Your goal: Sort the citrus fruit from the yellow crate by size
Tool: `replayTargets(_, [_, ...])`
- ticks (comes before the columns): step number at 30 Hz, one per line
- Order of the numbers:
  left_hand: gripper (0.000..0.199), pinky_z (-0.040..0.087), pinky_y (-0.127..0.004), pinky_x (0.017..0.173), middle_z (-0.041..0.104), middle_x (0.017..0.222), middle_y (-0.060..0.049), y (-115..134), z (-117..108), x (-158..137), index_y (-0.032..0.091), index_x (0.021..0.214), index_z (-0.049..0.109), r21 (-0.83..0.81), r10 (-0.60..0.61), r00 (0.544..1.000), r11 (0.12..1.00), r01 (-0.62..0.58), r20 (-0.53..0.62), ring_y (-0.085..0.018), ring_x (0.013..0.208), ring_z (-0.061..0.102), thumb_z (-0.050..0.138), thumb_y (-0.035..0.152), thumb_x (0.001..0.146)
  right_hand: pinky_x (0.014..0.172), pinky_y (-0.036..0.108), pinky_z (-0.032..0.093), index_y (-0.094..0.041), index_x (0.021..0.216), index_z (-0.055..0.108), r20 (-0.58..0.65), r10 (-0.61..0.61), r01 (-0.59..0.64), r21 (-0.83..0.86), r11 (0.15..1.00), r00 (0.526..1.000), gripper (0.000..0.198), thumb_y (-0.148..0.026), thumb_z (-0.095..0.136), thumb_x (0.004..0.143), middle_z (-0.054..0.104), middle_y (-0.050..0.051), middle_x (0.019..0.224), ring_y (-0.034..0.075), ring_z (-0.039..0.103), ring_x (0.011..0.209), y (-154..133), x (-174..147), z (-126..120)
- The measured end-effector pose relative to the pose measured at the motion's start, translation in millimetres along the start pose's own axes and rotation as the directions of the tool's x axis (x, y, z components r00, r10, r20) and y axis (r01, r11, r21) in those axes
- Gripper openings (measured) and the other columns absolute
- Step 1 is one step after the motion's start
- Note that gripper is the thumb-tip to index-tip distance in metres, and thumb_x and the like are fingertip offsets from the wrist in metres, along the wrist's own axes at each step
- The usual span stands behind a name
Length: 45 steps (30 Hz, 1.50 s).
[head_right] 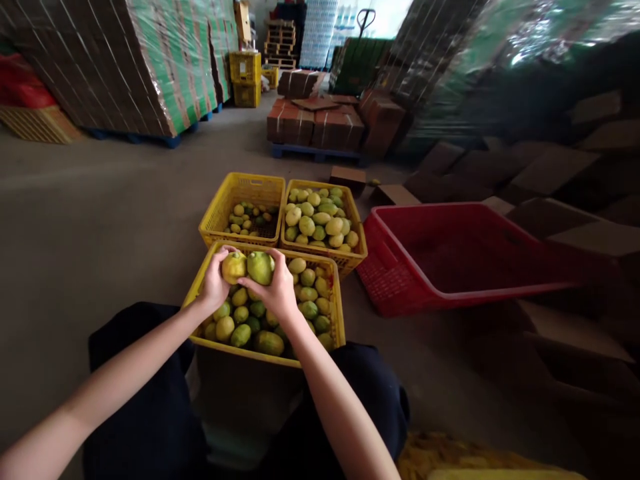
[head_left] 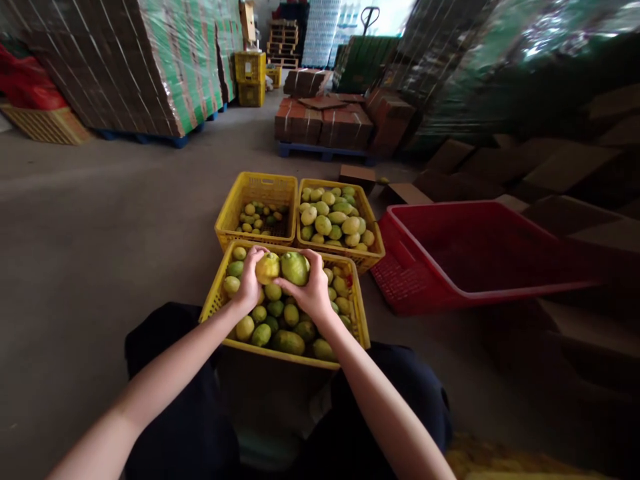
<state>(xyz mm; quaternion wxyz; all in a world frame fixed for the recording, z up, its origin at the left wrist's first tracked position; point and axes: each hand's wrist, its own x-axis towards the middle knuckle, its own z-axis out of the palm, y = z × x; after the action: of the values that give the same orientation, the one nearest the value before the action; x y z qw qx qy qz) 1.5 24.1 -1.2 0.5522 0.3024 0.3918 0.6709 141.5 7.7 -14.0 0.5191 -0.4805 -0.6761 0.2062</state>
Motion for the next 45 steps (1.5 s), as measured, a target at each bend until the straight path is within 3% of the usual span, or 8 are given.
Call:
replayTargets(6, [0.022,0.047,-0.021,0.072,0.058,0.072,0.0,6,-4,4,0.018,0.067,0.059,-0.011,-0.013,1.0,1.0,0.013,0.029,-0.012,0.07,0.058,0.054,0.037,0.078,0.088,0.044,0.055,-0.026,0.116,0.047,0.004,-0.019,0.019,0.088,0.996,1.0,0.072,-0.059,0.082,0.063,0.067,0.008,0.108,0.027,0.066,0.098,-1,-2,4])
replayTargets(11, [0.024,0.052,-0.026,0.064,0.062,0.068,0.0,16,2,5,0.018,0.072,0.059,-0.212,-0.438,0.899,0.88,0.425,-0.015,-0.014,0.061,0.06,0.059,0.041,0.08,0.081,0.036,0.056,-0.025,0.105,0.052,0.006,0.262,-0.251,0.315,0.915,0.965,0.058,-0.051,0.083,0.063,0.066,0.002,0.098,0.021,0.064,0.091,-9,3,9])
replayTargets(16, [0.019,0.056,-0.027,0.062,0.06,0.065,0.001,22,9,8,0.019,0.075,0.057,-0.342,-0.568,0.822,0.78,0.525,-0.035,-0.013,0.058,0.06,0.066,0.034,0.082,0.056,0.03,0.056,-0.024,0.094,0.057,0.254,0.613,-0.588,0.681,0.436,0.748,0.048,-0.048,0.081,0.06,0.064,-0.004,0.077,0.017,0.062,0.065,-8,10,13])
replayTargets(19, [0.018,0.058,-0.026,0.059,0.064,0.071,-0.001,25,11,15,0.018,0.081,0.059,-0.436,-0.594,0.804,0.719,0.542,0.02,-0.014,0.064,0.064,0.062,0.035,0.087,0.053,0.031,0.057,-0.023,0.091,0.06,0.326,0.698,-0.591,0.788,0.172,0.638,0.038,-0.05,0.074,0.067,0.066,-0.002,0.072,0.018,0.064,0.062,-7,14,11])
replayTargets(24, [0.021,0.06,-0.028,0.062,0.071,0.082,-0.007,25,12,23,0.016,0.098,0.066,-0.527,-0.593,0.801,0.658,0.538,0.078,-0.017,0.074,0.07,0.048,0.026,0.092,0.043,0.028,0.053,-0.022,0.087,0.062,0.422,0.764,-0.578,0.812,-0.08,0.487,0.032,-0.054,0.057,0.085,0.07,0.002,0.068,0.018,0.064,0.055,-2,20,2])
replayTargets(29, [0.024,0.06,-0.025,0.06,0.068,0.075,-0.007,26,12,21,0.014,0.098,0.065,-0.534,-0.639,0.767,0.631,0.563,0.053,-0.017,0.071,0.068,0.055,0.033,0.088,0.043,0.024,0.054,-0.021,0.086,0.061,0.435,0.755,-0.574,0.813,-0.094,0.492,0.027,-0.047,0.066,0.081,0.069,0.001,0.065,0.016,0.065,0.055,4,21,-5])
replayTargets(39, [0.034,0.044,-0.014,0.036,0.064,0.075,-0.01,27,10,16,0.012,0.093,0.062,-0.431,-0.765,0.643,0.567,0.702,0.041,-0.009,0.051,0.054,0.044,0.04,0.095,0.033,0.019,0.047,-0.018,0.082,0.061,0.533,0.762,-0.649,0.734,-0.199,0.369,0.033,-0.048,0.052,0.09,0.066,0.005,0.059,0.015,0.06,0.048,-12,24,-8])
replayTargets(45, [0.041,0.042,-0.015,0.037,0.061,0.069,-0.008,21,4,16,0.011,0.087,0.062,-0.296,-0.716,0.696,0.656,0.694,0.045,-0.009,0.049,0.051,0.048,0.049,0.094,0.033,0.018,0.043,-0.018,0.08,0.059,0.525,0.757,-0.685,0.714,-0.143,0.389,0.037,-0.054,0.054,0.088,0.064,0.004,0.06,0.012,0.055,0.045,-11,24,-8])
